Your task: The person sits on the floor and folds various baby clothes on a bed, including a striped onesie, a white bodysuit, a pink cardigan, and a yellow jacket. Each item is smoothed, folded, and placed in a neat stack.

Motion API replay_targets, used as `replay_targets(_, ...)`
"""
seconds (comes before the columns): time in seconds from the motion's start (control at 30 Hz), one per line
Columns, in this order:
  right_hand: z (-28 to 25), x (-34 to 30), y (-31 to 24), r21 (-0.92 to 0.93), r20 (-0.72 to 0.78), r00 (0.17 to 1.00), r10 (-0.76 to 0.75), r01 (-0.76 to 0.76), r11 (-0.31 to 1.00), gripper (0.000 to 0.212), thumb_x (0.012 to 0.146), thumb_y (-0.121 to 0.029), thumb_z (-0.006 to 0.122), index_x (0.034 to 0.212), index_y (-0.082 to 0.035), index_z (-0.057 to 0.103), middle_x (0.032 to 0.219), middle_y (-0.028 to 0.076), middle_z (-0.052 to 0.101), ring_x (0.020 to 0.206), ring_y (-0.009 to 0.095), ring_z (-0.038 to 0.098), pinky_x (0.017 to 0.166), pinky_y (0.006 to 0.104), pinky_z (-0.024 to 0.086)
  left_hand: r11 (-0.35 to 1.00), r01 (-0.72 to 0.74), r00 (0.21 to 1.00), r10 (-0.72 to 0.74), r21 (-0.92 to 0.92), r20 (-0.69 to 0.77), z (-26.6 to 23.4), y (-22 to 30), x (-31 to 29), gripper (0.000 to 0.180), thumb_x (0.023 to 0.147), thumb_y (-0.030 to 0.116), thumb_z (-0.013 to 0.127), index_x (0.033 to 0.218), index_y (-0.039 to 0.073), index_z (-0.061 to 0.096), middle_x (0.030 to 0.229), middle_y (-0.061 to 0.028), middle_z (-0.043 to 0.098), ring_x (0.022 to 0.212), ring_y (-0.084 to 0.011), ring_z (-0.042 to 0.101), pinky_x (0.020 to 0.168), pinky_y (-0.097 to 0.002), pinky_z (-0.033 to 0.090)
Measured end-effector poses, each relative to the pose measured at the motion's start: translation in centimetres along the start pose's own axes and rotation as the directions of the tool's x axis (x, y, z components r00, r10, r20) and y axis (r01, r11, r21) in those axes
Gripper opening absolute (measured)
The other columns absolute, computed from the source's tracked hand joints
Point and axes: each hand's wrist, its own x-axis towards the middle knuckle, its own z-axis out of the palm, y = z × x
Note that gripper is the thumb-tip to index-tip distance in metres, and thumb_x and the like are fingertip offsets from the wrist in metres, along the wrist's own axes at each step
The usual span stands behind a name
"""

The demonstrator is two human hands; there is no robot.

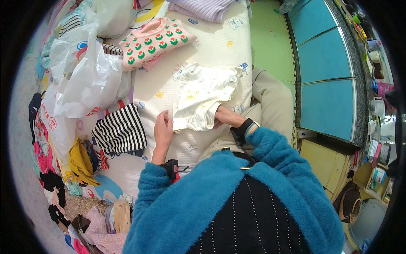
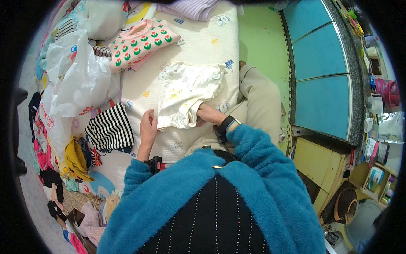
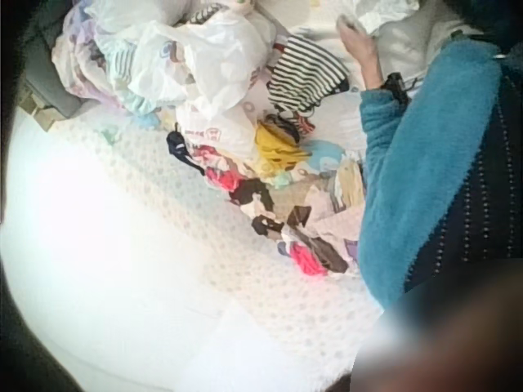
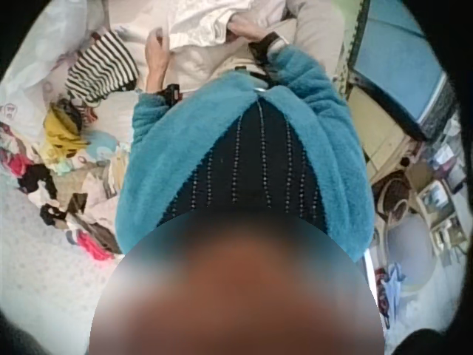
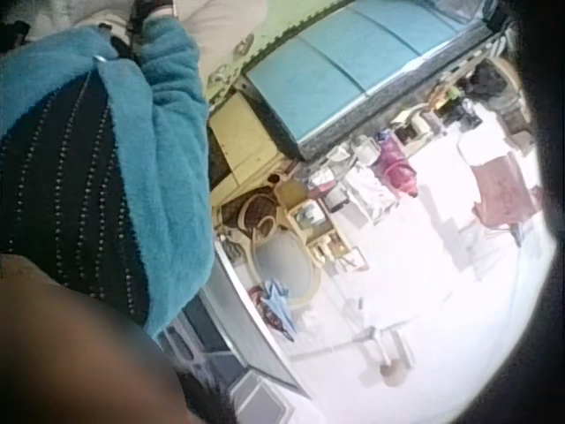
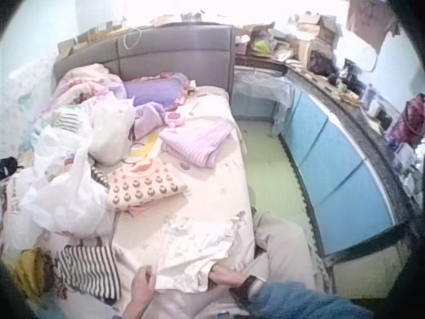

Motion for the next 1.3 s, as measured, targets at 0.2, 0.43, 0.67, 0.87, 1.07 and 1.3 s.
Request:
replay_targets(0.2,-2.5,-1.6,1.7,-0.305,0.024,1.0,0.0,0.007,0.952,0.03,0.096,-0.019,0.048,0.108,0.004,0.064,0.091,0.011,0.07,0.077,0.019,0.07,0.066,0.0298,0.058,0.99,-0.093,0.995,0.088,-0.102,-0.051,0.9,-3.2,-0.9,0.026,0.093,0.007,0.055,0.119,0.0,0.057,0.095,-0.0136,0.059,0.077,-0.0226,0.06,0.072,-0.0344,0.049)
replay_targets(0.43,-6.1,-2.0,1.6,-0.061,-0.376,0.916,-0.14,0.126,0.99,0.034,0.097,-0.031,0.048,0.094,0.0,0.06,0.082,0.008,0.067,0.069,0.016,0.065,0.06,0.0281,0.053,0.972,-0.067,0.997,0.071,-0.225,0.011,0.2,-2.4,-2.4,0.025,0.096,0.011,0.055,0.118,0.0,0.057,0.095,-0.0111,0.057,0.077,-0.0184,0.058,0.07,-0.0312,0.048)
replay_targets(0.67,-5.5,-1.2,0.5,-0.004,-0.492,0.852,-0.18,0.204,0.979,0.028,0.092,-0.029,0.061,0.091,-0.002,0.061,0.077,0.005,0.062,0.067,0.011,0.06,0.061,0.0275,0.053,0.882,-0.402,0.877,0.448,0.246,-0.174,0.2,1.4,-3.1,0.03,0.087,0.008,0.062,0.117,0.002,0.058,0.108,-0.0164,0.056,0.105,-0.0342,0.053,0.092,-0.04,0.043)
replay_targets(0.87,-2.3,-0.7,-2.9,-0.205,-0.511,0.728,-0.457,0.413,0.887,0.022,0.087,-0.021,0.065,0.089,0.0,0.061,0.078,0.006,0.062,0.073,0.014,0.06,0.066,0.0284,0.05,0.929,-0.358,0.934,0.356,-0.093,-0.034,1.0,5.2,-2.8,0.052,0.084,0.012,0.069,0.13,0.001,0.049,0.121,-0.0193,0.055,0.115,-0.0339,0.052,0.1,-0.0413,0.041)
replay_targets(1.07,6.1,-2.9,-7.1,-0.238,0.158,0.671,-0.724,0.737,0.632,0.024,0.091,-0.024,0.062,0.101,-0.002,0.063,0.096,0.012,0.066,0.09,0.022,0.064,0.079,0.0329,0.051,0.827,0.054,0.997,-0.01,-0.56,0.082,1.6,4.1,-1.0,0.056,0.089,0.021,0.069,0.135,-0.001,0.048,0.121,-0.0126,0.061,0.105,-0.0219,0.061,0.089,-0.0335,0.05)
replay_targets(1.3,0.0,-2.1,-3.7,-0.577,-0.139,0.88,-0.454,0.301,0.759,0.033,0.093,-0.019,0.056,0.124,-0.007,0.055,0.082,0.012,0.07,0.075,0.025,0.069,0.075,0.0359,0.054,0.306,0.164,0.914,-0.406,-0.938,0.027,-4.2,-4.1,2.6,0.042,0.094,0.014,0.062,0.13,-0.004,0.05,0.119,-0.0122,0.063,0.102,-0.0222,0.066,0.086,-0.0331,0.055)
